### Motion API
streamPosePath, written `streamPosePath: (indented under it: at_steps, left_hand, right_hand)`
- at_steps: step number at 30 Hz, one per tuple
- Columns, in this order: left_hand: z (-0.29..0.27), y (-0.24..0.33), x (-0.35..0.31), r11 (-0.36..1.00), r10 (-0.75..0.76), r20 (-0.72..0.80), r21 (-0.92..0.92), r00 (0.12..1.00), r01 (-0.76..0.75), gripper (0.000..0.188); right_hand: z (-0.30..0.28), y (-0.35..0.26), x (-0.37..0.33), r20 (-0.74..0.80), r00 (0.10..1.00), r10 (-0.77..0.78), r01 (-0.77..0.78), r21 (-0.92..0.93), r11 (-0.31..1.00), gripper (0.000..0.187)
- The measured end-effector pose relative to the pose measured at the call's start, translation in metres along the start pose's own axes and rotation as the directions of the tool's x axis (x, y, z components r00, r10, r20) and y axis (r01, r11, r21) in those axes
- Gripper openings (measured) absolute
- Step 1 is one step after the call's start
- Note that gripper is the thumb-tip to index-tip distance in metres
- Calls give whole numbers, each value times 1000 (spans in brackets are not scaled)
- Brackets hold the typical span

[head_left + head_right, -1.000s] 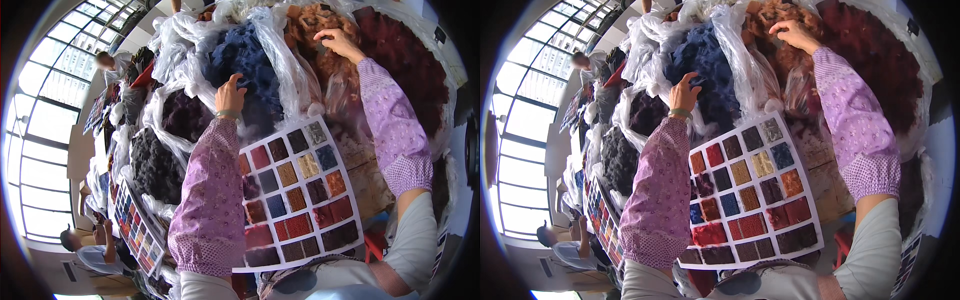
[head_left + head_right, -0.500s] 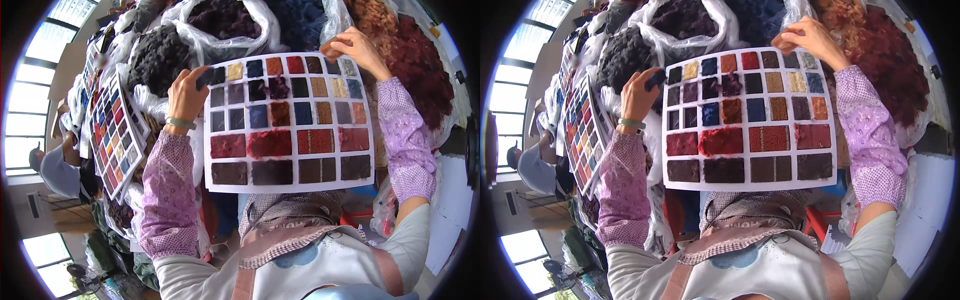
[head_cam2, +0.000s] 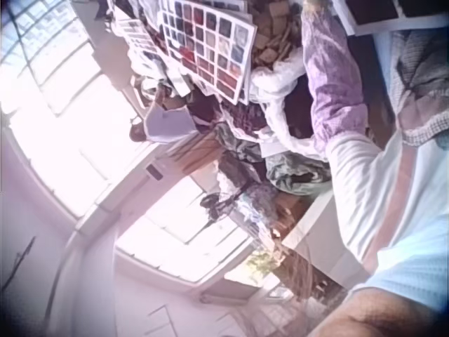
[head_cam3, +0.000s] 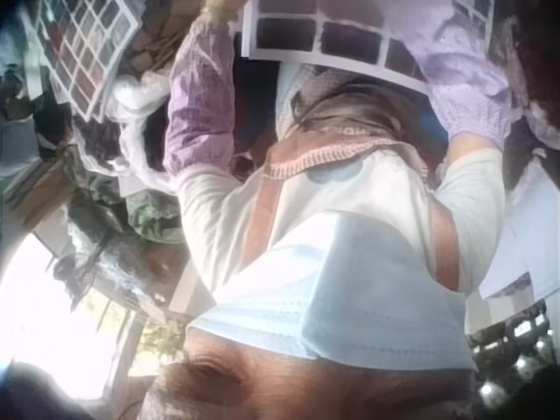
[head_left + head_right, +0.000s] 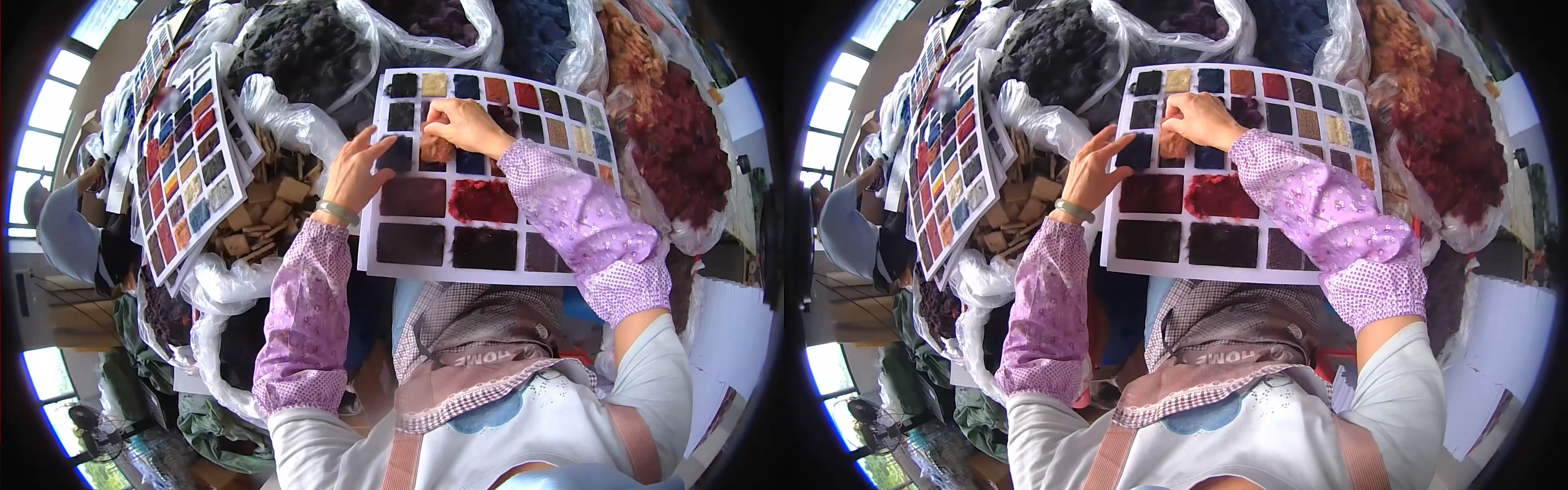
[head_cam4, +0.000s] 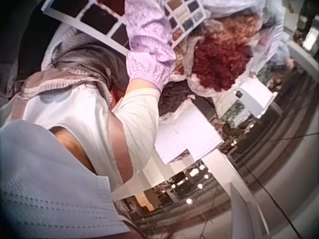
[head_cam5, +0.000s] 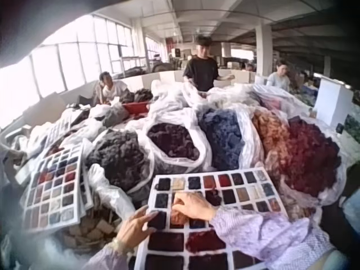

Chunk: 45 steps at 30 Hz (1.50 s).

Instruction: Sorting various colored wool or fiber samples into a grid display.

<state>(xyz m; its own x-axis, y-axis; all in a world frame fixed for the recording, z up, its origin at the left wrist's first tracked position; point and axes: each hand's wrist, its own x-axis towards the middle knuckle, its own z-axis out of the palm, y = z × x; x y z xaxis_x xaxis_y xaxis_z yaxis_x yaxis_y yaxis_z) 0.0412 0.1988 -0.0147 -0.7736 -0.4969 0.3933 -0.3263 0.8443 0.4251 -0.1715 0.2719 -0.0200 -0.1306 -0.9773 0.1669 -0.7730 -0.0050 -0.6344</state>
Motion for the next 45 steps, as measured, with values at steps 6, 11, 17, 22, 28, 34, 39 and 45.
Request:
streamPosePath:
  at_steps: [6,11,17,22,28,34,39,45]
  left_hand:
    - [19,-5,-14,999,47,10,24,999,-47,37]
    - [19,11,-16,937,201,-155,319,967,-144,22]
    - [31,3,8,992,-35,19,123,999,32,5]
    - [21,-2,11,989,40,86,137,995,-52,2]
    - [-8,-10,-39,999,5,-2,-47,1000,-5,25]
    - [-90,-61,-122,267,-942,-226,-952,247,151,23]
    - [-114,-107,-146,-6,-963,-15,-997,270,-77,33]
    - [-105,-111,-136,-53,-964,32,-996,263,-76,19]
  right_hand:
    - [13,-14,-23,-113,992,-52,60,65,996,20]
    - [22,-30,-42,-146,955,-258,209,-284,936,9]
    - [11,-12,-35,-45,940,-339,326,-180,928,6]
    - [14,-19,-41,-57,950,-307,280,-278,919,7]
    - [5,-35,-45,56,944,-325,323,-365,873,10]
    - [23,-86,-16,-48,976,-212,211,-15,977,22]
    - [103,-171,43,543,837,-63,-278,522,806,35]
    - [163,-235,85,398,865,307,-495,778,387,32]
